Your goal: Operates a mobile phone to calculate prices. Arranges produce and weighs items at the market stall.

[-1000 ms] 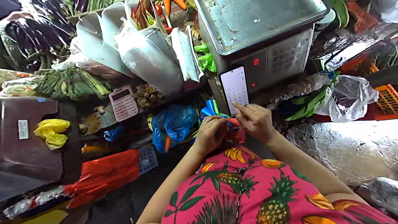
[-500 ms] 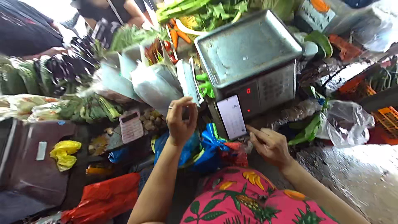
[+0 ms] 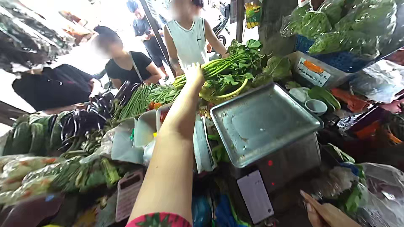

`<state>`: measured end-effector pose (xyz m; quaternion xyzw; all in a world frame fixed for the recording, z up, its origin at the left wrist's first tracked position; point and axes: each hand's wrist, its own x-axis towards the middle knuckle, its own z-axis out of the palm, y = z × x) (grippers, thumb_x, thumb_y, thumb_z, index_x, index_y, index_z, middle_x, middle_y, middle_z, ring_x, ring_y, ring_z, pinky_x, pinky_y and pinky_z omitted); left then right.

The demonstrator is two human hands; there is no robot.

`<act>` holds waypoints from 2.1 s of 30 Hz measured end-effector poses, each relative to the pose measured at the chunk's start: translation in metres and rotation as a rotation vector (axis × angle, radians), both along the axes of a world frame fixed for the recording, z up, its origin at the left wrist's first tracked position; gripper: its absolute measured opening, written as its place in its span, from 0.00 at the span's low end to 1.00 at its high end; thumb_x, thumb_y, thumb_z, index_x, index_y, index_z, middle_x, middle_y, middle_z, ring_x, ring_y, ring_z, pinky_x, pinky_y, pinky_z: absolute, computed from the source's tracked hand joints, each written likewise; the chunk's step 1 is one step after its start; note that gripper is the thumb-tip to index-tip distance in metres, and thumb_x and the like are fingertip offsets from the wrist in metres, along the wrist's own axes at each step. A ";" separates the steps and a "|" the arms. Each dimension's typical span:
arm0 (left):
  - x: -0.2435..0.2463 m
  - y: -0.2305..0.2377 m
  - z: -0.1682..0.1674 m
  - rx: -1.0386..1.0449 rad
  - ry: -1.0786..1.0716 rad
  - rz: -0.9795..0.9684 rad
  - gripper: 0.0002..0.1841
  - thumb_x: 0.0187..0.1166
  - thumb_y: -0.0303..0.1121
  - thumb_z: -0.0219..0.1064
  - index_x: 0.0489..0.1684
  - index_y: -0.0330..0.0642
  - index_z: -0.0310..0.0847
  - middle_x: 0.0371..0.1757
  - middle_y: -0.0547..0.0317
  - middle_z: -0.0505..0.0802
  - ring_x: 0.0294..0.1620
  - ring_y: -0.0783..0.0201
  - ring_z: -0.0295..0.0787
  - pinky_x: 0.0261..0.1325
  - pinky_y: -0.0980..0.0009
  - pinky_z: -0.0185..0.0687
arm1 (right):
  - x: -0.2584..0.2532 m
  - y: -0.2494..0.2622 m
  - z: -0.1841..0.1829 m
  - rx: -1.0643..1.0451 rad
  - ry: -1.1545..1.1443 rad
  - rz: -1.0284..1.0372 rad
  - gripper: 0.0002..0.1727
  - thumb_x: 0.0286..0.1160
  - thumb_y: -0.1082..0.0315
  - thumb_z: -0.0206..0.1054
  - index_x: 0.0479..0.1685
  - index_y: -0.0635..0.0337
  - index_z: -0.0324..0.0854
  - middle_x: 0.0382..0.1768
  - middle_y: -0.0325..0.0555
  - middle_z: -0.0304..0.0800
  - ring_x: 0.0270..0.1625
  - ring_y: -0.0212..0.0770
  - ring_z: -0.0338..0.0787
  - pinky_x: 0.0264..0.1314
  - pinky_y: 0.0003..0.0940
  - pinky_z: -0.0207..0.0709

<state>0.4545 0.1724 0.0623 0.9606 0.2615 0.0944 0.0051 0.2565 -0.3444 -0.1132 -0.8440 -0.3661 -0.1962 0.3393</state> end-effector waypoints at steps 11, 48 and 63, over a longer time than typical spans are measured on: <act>0.001 0.022 0.019 0.002 0.102 -0.059 0.21 0.66 0.45 0.78 0.37 0.31 0.87 0.52 0.30 0.91 0.60 0.29 0.86 0.55 0.26 0.78 | 0.024 -0.003 0.012 0.030 0.013 0.042 0.20 0.88 0.62 0.58 0.56 0.67 0.92 0.24 0.56 0.91 0.25 0.46 0.88 0.33 0.36 0.81; -0.339 -0.216 -0.009 0.082 -0.349 0.225 0.37 0.81 0.53 0.63 0.85 0.39 0.66 0.89 0.33 0.63 0.91 0.30 0.51 0.83 0.25 0.45 | 0.015 -0.001 -0.029 -0.152 0.193 0.636 0.20 0.85 0.54 0.59 0.60 0.51 0.93 0.44 0.51 0.95 0.48 0.51 0.93 0.53 0.52 0.84; -0.352 -0.325 -0.205 -1.091 -0.558 -0.073 0.32 0.68 0.35 0.80 0.71 0.38 0.71 0.57 0.52 0.88 0.49 0.66 0.90 0.51 0.67 0.90 | -0.026 0.010 -0.048 -0.145 0.050 0.398 0.20 0.86 0.57 0.57 0.56 0.52 0.95 0.24 0.48 0.90 0.28 0.48 0.89 0.35 0.47 0.80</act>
